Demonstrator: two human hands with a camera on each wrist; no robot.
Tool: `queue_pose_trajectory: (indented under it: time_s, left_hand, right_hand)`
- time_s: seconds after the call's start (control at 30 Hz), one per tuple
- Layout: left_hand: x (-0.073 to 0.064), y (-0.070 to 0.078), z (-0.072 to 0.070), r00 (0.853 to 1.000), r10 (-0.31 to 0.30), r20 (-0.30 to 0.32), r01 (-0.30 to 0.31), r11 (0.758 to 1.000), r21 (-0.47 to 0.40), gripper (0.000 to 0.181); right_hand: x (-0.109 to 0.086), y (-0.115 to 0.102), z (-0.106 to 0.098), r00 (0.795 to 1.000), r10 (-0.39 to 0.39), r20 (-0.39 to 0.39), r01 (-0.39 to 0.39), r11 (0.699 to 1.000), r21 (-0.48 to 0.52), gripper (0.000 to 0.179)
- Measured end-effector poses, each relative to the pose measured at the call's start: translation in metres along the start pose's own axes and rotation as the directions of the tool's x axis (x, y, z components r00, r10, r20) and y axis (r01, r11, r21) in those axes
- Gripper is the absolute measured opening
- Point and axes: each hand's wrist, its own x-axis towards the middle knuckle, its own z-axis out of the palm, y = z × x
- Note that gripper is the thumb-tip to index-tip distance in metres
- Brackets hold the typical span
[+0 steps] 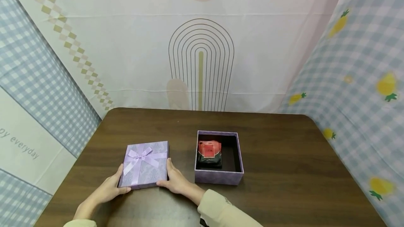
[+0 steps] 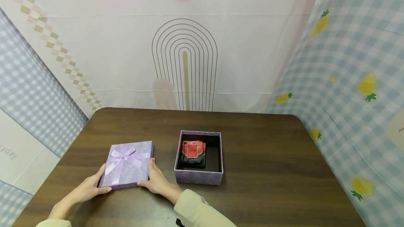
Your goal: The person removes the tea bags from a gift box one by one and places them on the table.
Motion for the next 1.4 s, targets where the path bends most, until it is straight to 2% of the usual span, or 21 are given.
queue_pose_trajectory:
  time_s: [0.13, 0.27, 0.37, 0.5, 0.6, 0.77, 0.87, 1.0, 1.13, 1.2, 1.33, 1.4]
  left_hand:
    - [0.001, 0.005, -0.005, 1.000, -0.002, -0.007, 0.002, 1.000, 0.000, 0.092]
    - [0.005, 0.019, -0.015, 0.998, 0.023, -0.052, -0.024, 0.999, -0.030, 0.092]
    - [0.013, 0.039, -0.021, 0.993, 0.075, -0.088, -0.080, 0.995, -0.055, 0.089]
    - [0.026, 0.073, -0.021, 0.981, 0.165, -0.105, -0.171, 0.984, -0.048, 0.081]
    - [0.039, 0.099, -0.014, 0.974, 0.211, -0.085, -0.217, 0.975, -0.057, 0.079]
    - [0.062, 0.132, 0.006, 0.959, 0.282, -0.030, -0.283, 0.954, -0.097, 0.076]
    - [0.071, 0.146, 0.020, 0.955, 0.298, -0.005, -0.296, 0.948, -0.118, 0.075]
    - [0.080, 0.158, 0.036, 0.947, 0.321, 0.004, -0.316, 0.934, -0.164, 0.074]
    - [0.087, 0.166, 0.051, 0.934, 0.357, 0.000, -0.350, 0.915, -0.200, 0.074]
    - [0.089, 0.167, 0.058, 0.929, 0.369, -0.007, -0.363, 0.909, -0.207, 0.074]
    - [0.088, 0.167, 0.071, 0.933, 0.360, -0.020, -0.354, 0.907, -0.229, 0.075]
    - [0.084, 0.167, 0.078, 0.941, 0.339, -0.021, -0.334, 0.911, -0.244, 0.074]
  right_hand:
    - [-0.004, -0.003, -0.006, 1.000, -0.004, 0.012, 0.004, 1.000, -0.023, 0.084]
    - [-0.015, -0.013, -0.025, 0.997, -0.051, 0.062, 0.054, 0.998, -0.043, 0.078]
    - [-0.026, -0.022, -0.045, 0.989, -0.112, 0.101, 0.119, 0.991, -0.060, 0.072]
    - [-0.041, -0.029, -0.076, 0.972, -0.198, 0.124, 0.205, 0.978, -0.044, 0.066]
    - [-0.049, -0.030, -0.101, 0.964, -0.252, 0.082, 0.254, 0.967, -0.008, 0.061]
    - [-0.053, -0.016, -0.138, 0.958, -0.273, -0.092, 0.275, 0.961, 0.005, 0.054]
    - [-0.053, -0.003, -0.154, 0.957, -0.232, -0.175, 0.230, 0.973, -0.033, 0.053]
    - [-0.049, 0.015, -0.164, 0.966, -0.128, -0.223, 0.116, 0.991, -0.069, 0.052]
    - [-0.046, 0.031, -0.165, 0.978, -0.020, -0.208, 0.001, 0.996, -0.088, 0.050]
    - [-0.046, 0.037, -0.163, 0.982, 0.010, -0.191, -0.032, 0.993, -0.114, 0.050]
    - [-0.048, 0.046, -0.156, 0.983, 0.078, -0.163, -0.105, 0.981, -0.163, 0.051]
    - [-0.050, 0.048, -0.153, 0.981, 0.108, -0.158, -0.138, 0.972, -0.190, 0.053]
